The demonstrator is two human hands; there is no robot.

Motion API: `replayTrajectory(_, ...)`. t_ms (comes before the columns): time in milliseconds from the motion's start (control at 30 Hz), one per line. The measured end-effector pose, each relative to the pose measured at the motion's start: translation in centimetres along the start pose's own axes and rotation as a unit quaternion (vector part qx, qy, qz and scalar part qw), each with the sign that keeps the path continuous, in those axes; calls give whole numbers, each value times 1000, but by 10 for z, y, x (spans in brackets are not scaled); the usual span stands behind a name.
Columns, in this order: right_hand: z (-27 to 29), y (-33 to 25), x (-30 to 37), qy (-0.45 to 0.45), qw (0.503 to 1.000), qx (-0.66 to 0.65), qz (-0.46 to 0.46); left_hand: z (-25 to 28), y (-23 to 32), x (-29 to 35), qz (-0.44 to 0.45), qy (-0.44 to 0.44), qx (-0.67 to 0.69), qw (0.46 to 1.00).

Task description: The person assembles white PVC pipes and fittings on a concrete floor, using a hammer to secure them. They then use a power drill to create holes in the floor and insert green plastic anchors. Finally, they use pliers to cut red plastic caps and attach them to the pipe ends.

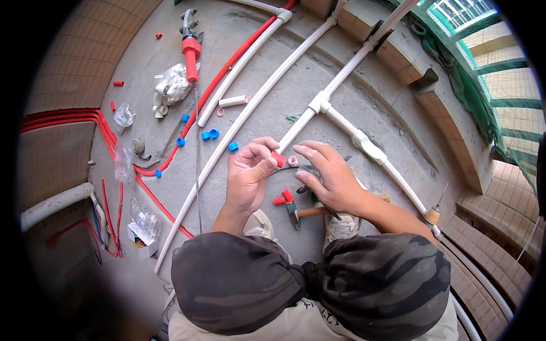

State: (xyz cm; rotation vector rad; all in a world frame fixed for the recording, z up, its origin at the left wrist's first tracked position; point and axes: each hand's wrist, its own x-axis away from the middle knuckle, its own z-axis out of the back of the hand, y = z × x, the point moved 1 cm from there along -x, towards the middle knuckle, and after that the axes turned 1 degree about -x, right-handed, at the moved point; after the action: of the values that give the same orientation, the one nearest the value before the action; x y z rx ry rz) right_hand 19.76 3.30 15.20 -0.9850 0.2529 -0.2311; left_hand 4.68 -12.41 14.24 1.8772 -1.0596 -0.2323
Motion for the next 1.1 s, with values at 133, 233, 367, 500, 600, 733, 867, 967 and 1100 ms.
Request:
replayTrajectory(133, 7, -1, -18, 35, 991, -3, 126, -17, 0, 3, 79, -56, 24, 995)
replayTrajectory(233, 9, 0, -23, 84, 979, 39, 183, -29, 2, 4, 118, -34, 27, 992)
replayTrajectory(367, 20, -6, -22, 65, 966, 124, 216, -41, 11, 4, 141, -36, -13, 989)
replayTrajectory(500, 18, -5, -25, 91, 979, 19, 179, -50, 7, 9, 76, -28, -16, 997)
replayTrajectory(600, 14, -8, -24, 135, 977, -93, 139, -59, 1, 10, -2, -48, -10, 999)
replayTrajectory(733, 10, -10, -20, 153, 966, -203, 52, -62, -10, 10, -73, -85, 5, 994)
replayTrajectory(867, 5, 4, -11, 128, 918, -367, -76, -63, -20, 10, -93, -118, -39, 988)
replayTrajectory(967, 3, 26, -8, 62, 906, -397, -131, -51, -32, -4, -83, -93, -195, 973)
replayTrajectory(1100, 21, 35, -21, -56, 935, -334, -105, -32, -32, -36, -280, -75, -531, 797)
